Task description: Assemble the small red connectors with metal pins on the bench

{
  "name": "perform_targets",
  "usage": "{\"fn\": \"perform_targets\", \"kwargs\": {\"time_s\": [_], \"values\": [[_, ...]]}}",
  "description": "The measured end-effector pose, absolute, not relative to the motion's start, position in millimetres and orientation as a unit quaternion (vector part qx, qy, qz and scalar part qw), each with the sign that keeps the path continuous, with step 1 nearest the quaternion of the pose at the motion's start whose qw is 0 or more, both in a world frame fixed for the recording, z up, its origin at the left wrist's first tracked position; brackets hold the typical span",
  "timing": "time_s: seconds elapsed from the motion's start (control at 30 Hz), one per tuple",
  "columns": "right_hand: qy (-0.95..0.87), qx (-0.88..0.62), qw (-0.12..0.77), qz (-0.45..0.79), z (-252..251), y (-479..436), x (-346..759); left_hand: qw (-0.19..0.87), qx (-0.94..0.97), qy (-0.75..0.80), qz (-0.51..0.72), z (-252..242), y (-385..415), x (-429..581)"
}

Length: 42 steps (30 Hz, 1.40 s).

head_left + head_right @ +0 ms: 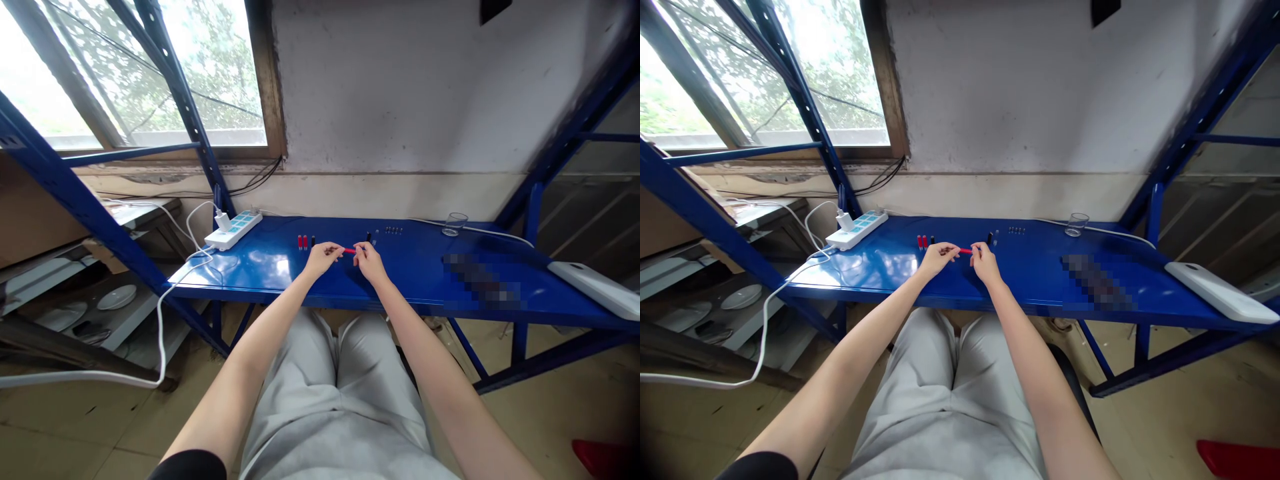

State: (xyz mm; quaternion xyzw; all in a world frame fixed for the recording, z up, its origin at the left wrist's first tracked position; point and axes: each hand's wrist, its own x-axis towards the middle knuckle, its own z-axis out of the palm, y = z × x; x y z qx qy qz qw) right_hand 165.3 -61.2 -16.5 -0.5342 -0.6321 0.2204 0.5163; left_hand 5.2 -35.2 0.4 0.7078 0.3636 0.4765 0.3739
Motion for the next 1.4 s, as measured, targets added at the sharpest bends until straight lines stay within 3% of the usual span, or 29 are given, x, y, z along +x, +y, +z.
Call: {"fn": "perform_targets", "kwargs": {"time_s": [0.2,0.63,0.8,1.4], "values": [[-0.621,-0.514,0.545,0.231,-20.0,-59.1,167.5,0.200,0.808,0.341,0.438,29.8,-30.1,12.1],[-0.615,-0.508,0.549,0.251,-16.8,-62.7,166.0,-0.077,0.909,0.391,0.123,105.1,12.1,12.3],[-0.619,-0.521,0.534,0.245,-16.2,-63.3,167.1,-0.089,0.897,0.430,0.042,89.8,25.1,0.9],[-0.620,-0.533,0.519,0.249,-12.1,-67.0,166.5,-0.075,0.880,0.469,0.023,81.6,30.8,-14.9]]}}
